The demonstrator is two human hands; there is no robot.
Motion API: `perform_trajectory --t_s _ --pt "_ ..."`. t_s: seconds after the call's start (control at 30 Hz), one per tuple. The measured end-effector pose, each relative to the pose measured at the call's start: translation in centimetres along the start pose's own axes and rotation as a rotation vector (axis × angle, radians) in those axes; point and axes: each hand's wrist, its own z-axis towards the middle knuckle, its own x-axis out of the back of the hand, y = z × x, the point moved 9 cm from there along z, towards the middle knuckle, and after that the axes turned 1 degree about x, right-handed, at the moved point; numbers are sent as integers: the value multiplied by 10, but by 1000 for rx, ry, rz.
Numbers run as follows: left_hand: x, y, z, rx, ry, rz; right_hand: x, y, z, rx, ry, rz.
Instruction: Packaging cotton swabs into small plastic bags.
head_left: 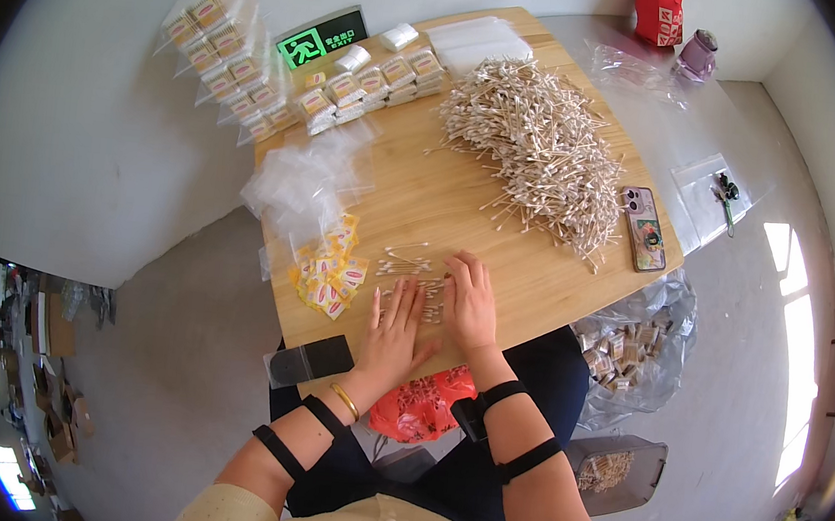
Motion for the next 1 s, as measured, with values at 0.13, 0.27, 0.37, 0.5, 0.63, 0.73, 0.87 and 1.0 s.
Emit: perform_trajectory --t_s 0.13,0.27,0.37,0.5,0.63,0.73,0.87,1.0 --pt "-5 1 -5 26 -28 -8 0 -4 0 7 0 19" --pt "-3 -10 14 46 -1 -96 0 -3 1 4 2 12" --pt "-4 -5 6 42 -12 -194 1 -1 0 -3 -8 17" --pt "-9 -3 6 38 -12 -193 1 0 0 -6 -14 36" --pt "-7 -18 26 68 52 -153 -1 -3 2 -7 -21 49" --pt "-3 -15 25 70 43 -156 0 -2 1 -12 -17 47" --pt "-5 -4 12 67 0 -194 0 -1 0 -15 -11 46" --pt "-4 -5 13 66 -9 -173 1 -1 1 -12 -11 47"
